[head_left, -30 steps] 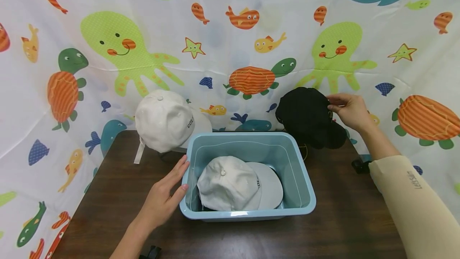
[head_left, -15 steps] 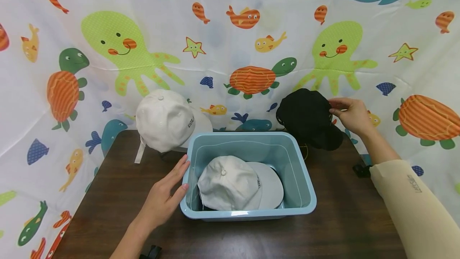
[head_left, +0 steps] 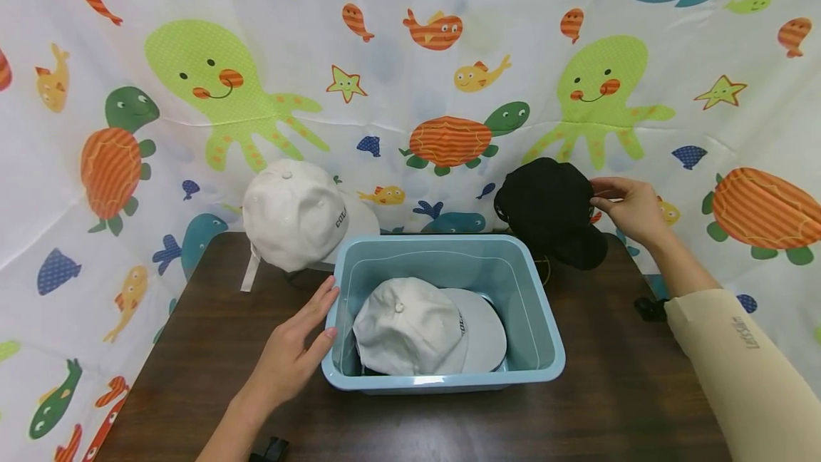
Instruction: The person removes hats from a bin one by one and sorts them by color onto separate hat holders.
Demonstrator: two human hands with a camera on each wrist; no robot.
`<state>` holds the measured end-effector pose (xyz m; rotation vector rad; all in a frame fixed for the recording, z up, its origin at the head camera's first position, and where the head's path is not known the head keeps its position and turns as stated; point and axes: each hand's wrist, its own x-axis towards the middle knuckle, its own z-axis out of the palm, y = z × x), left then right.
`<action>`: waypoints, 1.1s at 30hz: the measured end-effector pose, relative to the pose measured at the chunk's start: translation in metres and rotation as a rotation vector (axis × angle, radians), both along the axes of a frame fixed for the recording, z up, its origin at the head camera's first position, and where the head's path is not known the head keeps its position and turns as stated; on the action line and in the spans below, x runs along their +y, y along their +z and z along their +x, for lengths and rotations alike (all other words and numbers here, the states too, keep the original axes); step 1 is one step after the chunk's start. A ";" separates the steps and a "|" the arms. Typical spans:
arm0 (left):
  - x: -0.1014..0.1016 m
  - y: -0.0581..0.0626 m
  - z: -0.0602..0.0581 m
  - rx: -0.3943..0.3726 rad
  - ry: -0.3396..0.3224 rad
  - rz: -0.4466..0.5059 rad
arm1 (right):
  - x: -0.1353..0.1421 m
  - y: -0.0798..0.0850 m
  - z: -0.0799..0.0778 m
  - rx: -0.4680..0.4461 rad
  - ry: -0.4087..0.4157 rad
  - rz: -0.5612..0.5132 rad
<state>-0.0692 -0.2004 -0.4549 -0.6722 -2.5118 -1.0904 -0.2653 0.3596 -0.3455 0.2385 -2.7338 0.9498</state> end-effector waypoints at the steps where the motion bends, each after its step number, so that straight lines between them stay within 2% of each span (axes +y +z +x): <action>1: 0.000 0.000 0.000 0.002 0.001 0.000 | 0.000 0.001 0.000 0.004 0.001 -0.001; 13: 0.000 -0.002 -0.001 0.002 -0.002 0.012 | -0.001 0.020 0.011 0.026 -0.001 0.032; 21: 0.000 -0.001 0.000 -0.004 0.010 0.005 | -0.006 0.028 0.017 0.059 0.027 0.014; 27: 0.001 0.001 0.001 -0.015 0.014 0.005 | -0.011 0.033 0.021 0.080 0.018 0.003; 33: 0.001 -0.002 0.000 0.018 0.013 0.012 | -0.016 0.037 0.027 0.094 0.025 -0.019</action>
